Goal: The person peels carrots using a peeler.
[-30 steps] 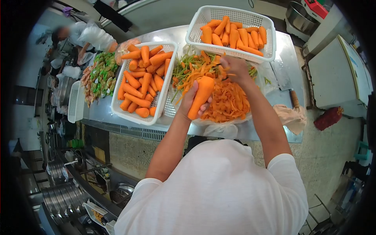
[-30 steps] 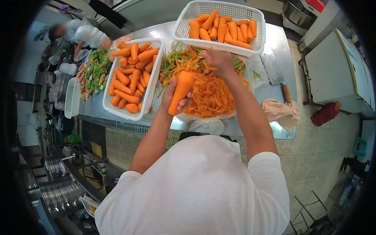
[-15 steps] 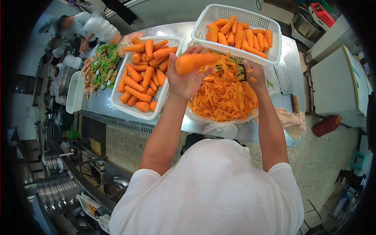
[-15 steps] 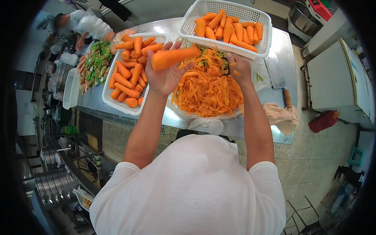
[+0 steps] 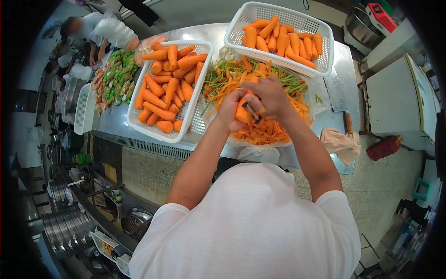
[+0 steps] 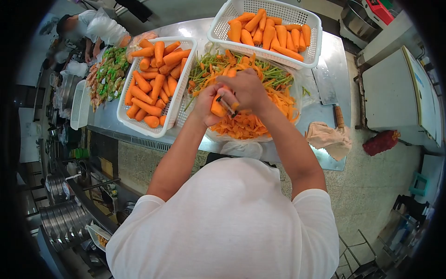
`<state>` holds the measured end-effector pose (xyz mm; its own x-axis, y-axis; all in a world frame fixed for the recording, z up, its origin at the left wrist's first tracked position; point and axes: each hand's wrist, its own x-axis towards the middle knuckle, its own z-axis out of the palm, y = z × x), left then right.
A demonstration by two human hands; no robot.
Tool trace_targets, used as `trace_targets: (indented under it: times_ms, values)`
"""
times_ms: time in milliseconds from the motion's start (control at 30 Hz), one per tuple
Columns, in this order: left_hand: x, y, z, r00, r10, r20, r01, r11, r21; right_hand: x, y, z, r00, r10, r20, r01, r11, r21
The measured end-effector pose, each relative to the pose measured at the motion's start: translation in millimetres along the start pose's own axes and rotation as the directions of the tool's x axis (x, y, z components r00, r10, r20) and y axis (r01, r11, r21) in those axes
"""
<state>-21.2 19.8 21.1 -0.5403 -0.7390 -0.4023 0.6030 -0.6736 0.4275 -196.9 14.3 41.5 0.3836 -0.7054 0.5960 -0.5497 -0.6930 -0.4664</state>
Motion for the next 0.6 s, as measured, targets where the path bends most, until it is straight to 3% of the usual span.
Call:
trace_targets:
  times_ms: [33,100,167,233,267,333,400,433,467,533,600]
  values:
    - [-3,1,-4,0.994,-0.025,0.104,0.019,0.998,0.056,5,13,2,0.999,-0.026,-0.031,0.026,1.0,-0.003]
    - [-15,11,-12,0.991,-0.087,0.1,0.076,0.992,0.105,17,44,2,0.997,-0.056,-0.061,0.056,0.998,-0.005]
    - [-22,14,-11,0.983,-0.155,0.095,0.139,0.978,0.156,22,76,-5,0.967,0.256,-0.023,-0.254,0.966,0.046]
    - [-27,16,-8,0.961,-0.129,0.244,0.111,0.99,0.087,22,89,-8,0.949,0.313,-0.046,-0.313,0.95,0.018]
    - [-25,17,-8,0.962,-0.123,0.244,0.105,0.991,0.086,22,95,-7,0.926,0.372,-0.068,-0.374,0.928,-0.01]
    - [-18,16,-9,0.998,0.001,0.06,-0.007,0.996,0.091,27,53,-11,0.94,0.337,-0.055,-0.336,0.942,0.026]
    - [-11,18,4,1.0,0.019,-0.016,-0.019,1.0,0.015,29,17,-4,0.992,-0.087,-0.089,0.079,0.993,-0.086]
    - [-10,18,8,0.995,0.024,-0.093,-0.029,0.998,-0.053,29,7,1,0.992,-0.084,-0.091,0.076,0.993,-0.087]
    - [-8,19,6,0.996,0.021,-0.089,-0.025,0.999,-0.048,29,0,6,0.986,-0.154,-0.065,0.148,0.984,-0.097]
    - [-8,16,-3,0.993,0.026,0.112,-0.037,0.995,0.096,25,8,9,0.977,-0.21,-0.042,0.204,0.973,-0.107]
    - [-14,20,-7,0.994,-0.023,0.107,0.007,0.989,0.15,32,53,4,0.984,0.171,0.057,-0.175,0.98,0.094]
